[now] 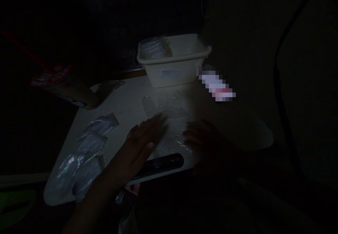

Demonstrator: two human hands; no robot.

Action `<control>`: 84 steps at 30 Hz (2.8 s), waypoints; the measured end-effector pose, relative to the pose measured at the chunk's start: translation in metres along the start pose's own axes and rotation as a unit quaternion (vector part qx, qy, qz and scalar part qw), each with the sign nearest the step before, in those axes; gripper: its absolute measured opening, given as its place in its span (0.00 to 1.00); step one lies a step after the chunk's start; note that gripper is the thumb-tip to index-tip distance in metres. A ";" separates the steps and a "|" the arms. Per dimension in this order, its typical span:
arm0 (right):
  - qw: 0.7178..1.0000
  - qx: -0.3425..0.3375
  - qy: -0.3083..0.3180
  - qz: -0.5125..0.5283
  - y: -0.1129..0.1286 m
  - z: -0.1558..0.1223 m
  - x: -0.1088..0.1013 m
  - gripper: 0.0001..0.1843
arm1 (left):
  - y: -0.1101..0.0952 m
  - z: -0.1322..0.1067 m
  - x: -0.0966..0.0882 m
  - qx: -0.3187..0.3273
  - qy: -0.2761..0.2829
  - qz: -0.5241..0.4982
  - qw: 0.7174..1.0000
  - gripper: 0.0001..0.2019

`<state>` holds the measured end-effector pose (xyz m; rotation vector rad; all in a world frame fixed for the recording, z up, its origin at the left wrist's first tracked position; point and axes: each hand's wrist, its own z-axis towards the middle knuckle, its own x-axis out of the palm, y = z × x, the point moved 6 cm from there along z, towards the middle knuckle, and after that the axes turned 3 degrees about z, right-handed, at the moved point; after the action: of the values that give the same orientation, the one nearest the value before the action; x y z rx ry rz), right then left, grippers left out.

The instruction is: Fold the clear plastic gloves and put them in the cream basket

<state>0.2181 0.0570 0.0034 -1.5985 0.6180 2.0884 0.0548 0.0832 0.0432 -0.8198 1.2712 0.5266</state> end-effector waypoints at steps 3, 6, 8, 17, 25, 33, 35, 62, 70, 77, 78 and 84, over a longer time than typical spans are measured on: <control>1.000 0.011 0.009 0.006 0.006 -0.003 -0.001 0.20 | 0.001 -0.018 0.002 -0.004 -0.006 -0.036 0.999 0.22; 0.999 0.026 -0.025 0.022 0.014 -0.006 -0.005 0.14 | -0.003 -0.030 0.006 -0.001 0.007 -0.067 0.998 0.22; 0.997 0.036 -0.047 0.040 0.016 -0.009 -0.005 0.13 | -0.004 -0.036 0.008 -0.018 0.004 -0.088 0.996 0.22; 0.976 0.062 -0.152 0.144 0.008 0.004 -0.045 0.14 | -0.001 -0.034 0.019 -0.055 -0.044 -0.110 0.991 0.31; 0.978 0.080 -0.148 0.123 0.001 -0.003 -0.046 0.23 | -0.002 -0.020 0.013 -0.027 -0.124 -0.170 0.977 0.11; 0.975 0.114 -0.111 0.154 -0.024 -0.007 -0.016 0.17 | 0.002 -0.027 0.021 -0.066 -0.126 -0.244 0.959 0.10; 0.966 0.131 -0.107 0.196 -0.026 -0.004 -0.018 0.15 | 0.004 -0.026 0.022 -0.087 -0.125 -0.255 0.955 0.10; 0.839 0.396 -0.055 0.368 -0.053 0.013 -0.007 0.07 | 0.026 -0.020 0.028 -0.274 -0.154 -0.273 0.909 0.08; 0.751 0.467 -0.077 0.461 -0.057 0.011 0.005 0.17 | 0.029 -0.022 0.035 -0.286 -0.149 -0.317 0.892 0.13; 0.742 0.463 -0.094 0.475 -0.055 0.015 0.006 0.21 | 0.022 -0.022 0.009 -0.252 -0.226 -0.191 0.921 0.14; 0.741 0.463 -0.095 0.477 -0.055 0.016 0.007 0.21 | 0.018 -0.017 0.005 -0.223 -0.226 -0.149 0.936 0.15; 0.764 0.462 -0.080 0.444 -0.060 0.017 0.009 0.22 | -0.002 0.024 0.030 -0.045 -0.060 0.064 0.995 0.22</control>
<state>0.2378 0.1162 -0.0064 -0.5297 2.2177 1.8051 0.0787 0.0982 0.0171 -0.7733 1.2010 0.7301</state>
